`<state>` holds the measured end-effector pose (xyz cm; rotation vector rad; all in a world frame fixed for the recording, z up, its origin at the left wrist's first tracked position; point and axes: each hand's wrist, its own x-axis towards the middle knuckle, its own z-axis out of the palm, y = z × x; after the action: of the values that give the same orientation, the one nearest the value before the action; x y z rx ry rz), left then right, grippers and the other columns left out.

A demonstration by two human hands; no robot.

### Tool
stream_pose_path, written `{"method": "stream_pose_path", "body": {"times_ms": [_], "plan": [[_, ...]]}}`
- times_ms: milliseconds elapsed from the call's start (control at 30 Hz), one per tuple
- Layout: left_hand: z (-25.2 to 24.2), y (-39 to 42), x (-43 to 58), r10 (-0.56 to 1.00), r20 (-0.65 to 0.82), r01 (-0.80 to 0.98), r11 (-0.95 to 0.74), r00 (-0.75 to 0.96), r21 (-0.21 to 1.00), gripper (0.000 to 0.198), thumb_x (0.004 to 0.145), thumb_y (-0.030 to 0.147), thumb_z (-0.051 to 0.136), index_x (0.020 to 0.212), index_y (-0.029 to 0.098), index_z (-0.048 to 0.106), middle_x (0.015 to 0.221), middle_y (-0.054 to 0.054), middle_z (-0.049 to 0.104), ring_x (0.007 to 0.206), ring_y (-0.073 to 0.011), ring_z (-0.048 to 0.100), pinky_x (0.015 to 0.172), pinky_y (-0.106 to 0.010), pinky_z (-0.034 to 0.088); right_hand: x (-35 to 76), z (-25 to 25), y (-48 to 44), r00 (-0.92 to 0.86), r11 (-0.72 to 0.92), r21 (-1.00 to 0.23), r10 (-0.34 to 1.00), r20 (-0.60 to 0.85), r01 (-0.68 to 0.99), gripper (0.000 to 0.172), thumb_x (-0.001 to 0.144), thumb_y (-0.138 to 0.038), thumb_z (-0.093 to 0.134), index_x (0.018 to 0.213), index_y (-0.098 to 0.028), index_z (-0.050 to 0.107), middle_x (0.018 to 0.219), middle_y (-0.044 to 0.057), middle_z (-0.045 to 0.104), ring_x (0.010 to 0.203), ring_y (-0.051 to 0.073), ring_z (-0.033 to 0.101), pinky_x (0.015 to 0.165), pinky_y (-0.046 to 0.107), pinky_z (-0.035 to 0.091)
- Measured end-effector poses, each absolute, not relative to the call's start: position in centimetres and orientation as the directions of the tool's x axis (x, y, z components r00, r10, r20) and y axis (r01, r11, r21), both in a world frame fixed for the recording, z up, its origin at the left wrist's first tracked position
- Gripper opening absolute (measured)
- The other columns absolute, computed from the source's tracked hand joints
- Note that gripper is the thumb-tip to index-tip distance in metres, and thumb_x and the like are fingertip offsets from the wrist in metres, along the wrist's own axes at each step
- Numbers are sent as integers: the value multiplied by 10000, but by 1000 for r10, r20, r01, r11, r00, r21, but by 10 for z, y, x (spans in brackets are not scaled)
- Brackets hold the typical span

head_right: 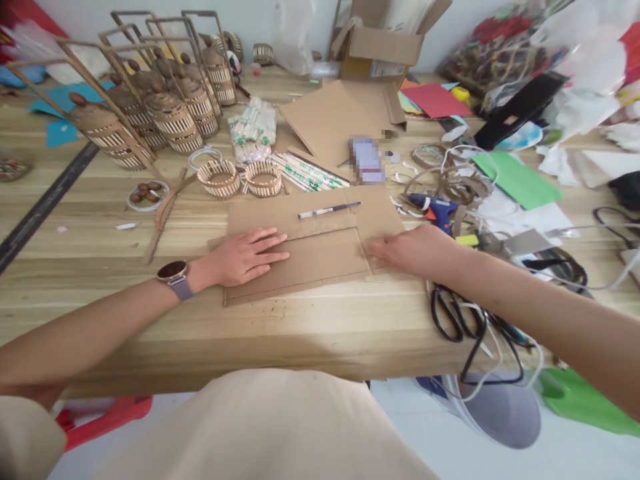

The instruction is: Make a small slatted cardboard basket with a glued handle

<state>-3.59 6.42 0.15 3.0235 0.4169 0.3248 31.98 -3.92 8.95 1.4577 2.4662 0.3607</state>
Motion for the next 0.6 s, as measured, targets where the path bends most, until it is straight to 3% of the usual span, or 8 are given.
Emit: {"method": "stream_pose_path", "body": {"times_ms": [133,200,333,433,500,600], "plan": [[3,60,-35,320,182,309,-947,930,85,416,1018,323,423,1422,294,517,1564,-76,392,1445,-303,312,1170,-545,288,294,93,-12,-486,502,382,862,-144,776,173,963,-240,561,1093,-231,674,831,37,659,729,167,639,652,292,428],[5,58,-35,377,165,370,-926,912,69,421,1015,348,428,1427,318,506,1562,-82,392,1434,-325,322,1157,-589,276,270,91,-1,-531,560,388,826,-190,732,227,936,-138,546,1115,-216,662,924,84,679,772,183,650,656,292,386],[7,58,-37,503,140,500,-864,853,58,419,1021,357,399,1421,313,516,1543,-100,415,1410,-329,361,1133,-588,313,215,84,-10,-584,602,307,796,-159,737,259,959,-160,505,1173,-225,634,979,124,680,867,232,653,665,303,368],[7,61,-37,567,130,561,-824,814,80,409,1028,355,377,1404,318,536,1545,-98,412,1400,-306,387,1121,-543,358,176,73,-42,-616,633,223,773,-151,741,282,926,-122,542,1178,-218,622,958,106,678,826,218,653,620,293,362],[8,61,-35,593,143,588,-805,792,84,402,1025,356,389,1391,317,552,1547,-94,410,1400,-306,389,1130,-543,352,155,63,-65,-664,678,135,735,-138,722,238,954,-210,548,1183,-214,613,914,79,673,790,215,651,587,294,376],[11,53,-30,580,187,580,-812,793,64,392,1010,346,430,1348,245,602,1546,-128,405,1419,-334,357,1159,-566,300,137,48,-85,-689,693,24,719,-92,721,391,923,-476,603,1195,-194,605,902,69,663,782,219,638,570,299,409]]}}
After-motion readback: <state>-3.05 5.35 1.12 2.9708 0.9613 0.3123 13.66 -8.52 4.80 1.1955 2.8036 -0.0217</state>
